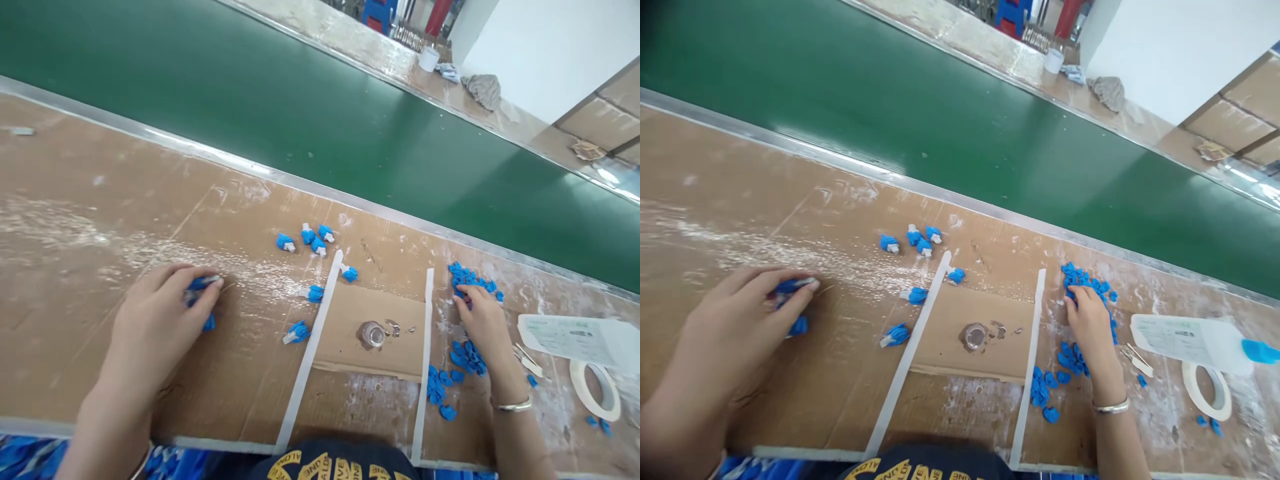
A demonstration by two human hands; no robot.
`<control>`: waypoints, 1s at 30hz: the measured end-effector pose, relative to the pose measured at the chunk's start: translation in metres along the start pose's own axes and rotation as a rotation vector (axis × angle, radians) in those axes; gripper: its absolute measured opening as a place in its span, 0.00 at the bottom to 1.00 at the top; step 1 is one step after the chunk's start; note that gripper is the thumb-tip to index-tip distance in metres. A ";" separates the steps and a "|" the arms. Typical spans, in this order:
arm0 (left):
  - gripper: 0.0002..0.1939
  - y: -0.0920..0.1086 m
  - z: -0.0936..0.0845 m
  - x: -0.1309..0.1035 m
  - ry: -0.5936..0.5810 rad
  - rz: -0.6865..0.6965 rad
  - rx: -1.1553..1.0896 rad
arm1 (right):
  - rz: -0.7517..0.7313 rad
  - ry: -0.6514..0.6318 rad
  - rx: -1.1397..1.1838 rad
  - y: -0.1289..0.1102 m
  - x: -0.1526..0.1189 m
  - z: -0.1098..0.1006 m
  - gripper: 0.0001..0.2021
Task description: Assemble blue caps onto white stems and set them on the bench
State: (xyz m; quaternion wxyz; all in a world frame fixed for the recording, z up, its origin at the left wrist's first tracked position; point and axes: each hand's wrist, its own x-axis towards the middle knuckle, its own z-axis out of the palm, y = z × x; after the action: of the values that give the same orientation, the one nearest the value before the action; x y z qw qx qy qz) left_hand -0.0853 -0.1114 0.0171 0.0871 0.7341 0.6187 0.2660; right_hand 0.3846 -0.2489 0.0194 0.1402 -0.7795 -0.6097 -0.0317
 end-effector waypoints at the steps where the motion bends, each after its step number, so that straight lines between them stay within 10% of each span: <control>1: 0.11 0.006 -0.004 -0.005 0.045 -0.026 -0.074 | -0.006 0.001 0.002 0.000 0.004 0.002 0.21; 4: 0.08 0.031 -0.015 -0.024 0.076 -0.218 -0.499 | -0.036 0.008 -0.012 0.000 0.005 0.004 0.22; 11: 0.16 0.088 -0.004 -0.058 -0.410 -0.641 -1.659 | -0.296 0.141 -0.170 -0.002 -0.034 0.007 0.18; 25: 0.09 0.089 0.006 -0.089 -0.648 -0.652 -1.763 | -0.530 -0.044 -0.202 -0.007 -0.054 -0.002 0.19; 30: 0.15 0.090 0.010 -0.102 -0.705 -0.593 -1.707 | -0.407 0.039 0.081 -0.059 -0.054 -0.018 0.19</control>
State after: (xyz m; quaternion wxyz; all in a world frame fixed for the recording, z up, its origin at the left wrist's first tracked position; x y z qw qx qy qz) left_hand -0.0124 -0.2263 0.0209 0.8347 0.2754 0.3157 0.3574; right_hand 0.3160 -0.2917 0.0354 0.1739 -0.6334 -0.7524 -0.0501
